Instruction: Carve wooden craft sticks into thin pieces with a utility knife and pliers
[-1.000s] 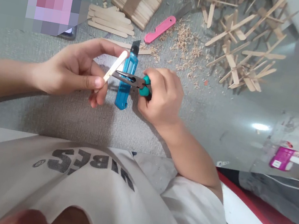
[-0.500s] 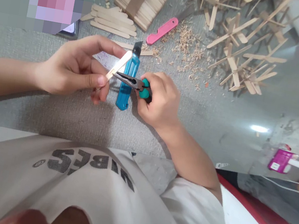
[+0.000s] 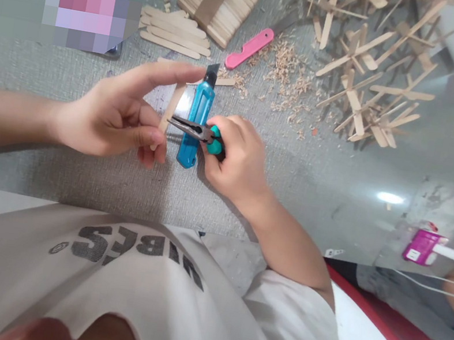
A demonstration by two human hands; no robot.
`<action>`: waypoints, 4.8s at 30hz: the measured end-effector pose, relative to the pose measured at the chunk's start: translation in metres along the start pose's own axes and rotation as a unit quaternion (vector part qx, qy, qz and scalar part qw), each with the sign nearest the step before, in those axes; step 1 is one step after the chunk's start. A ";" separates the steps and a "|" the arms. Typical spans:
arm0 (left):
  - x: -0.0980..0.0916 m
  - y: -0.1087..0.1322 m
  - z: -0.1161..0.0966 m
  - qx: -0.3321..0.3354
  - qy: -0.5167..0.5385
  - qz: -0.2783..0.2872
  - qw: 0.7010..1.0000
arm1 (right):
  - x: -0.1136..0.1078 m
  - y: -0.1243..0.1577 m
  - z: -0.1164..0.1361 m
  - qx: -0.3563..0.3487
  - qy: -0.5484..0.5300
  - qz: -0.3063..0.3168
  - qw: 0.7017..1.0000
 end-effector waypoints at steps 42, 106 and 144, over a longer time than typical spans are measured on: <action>-0.007 -0.007 0.000 -0.072 0.041 0.123 0.989 | -0.006 -0.001 -0.012 -0.023 0.226 -0.068 0.972; 0.000 -0.003 0.000 -0.032 0.036 0.102 0.994 | -0.007 0.003 0.001 -0.003 0.085 0.031 0.996; 0.000 -0.004 -0.005 0.051 0.036 0.041 0.997 | -0.010 -0.002 0.000 -0.028 0.005 0.026 0.999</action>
Point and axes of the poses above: each hand's wrist, its own y-axis away from the middle knuckle, its own x-axis out of the palm, z = x × y, the point moved 5 cm from there along -y, towards the middle knuckle, and after that the axes turned 13 degrees about x, right-handed, at the moved point
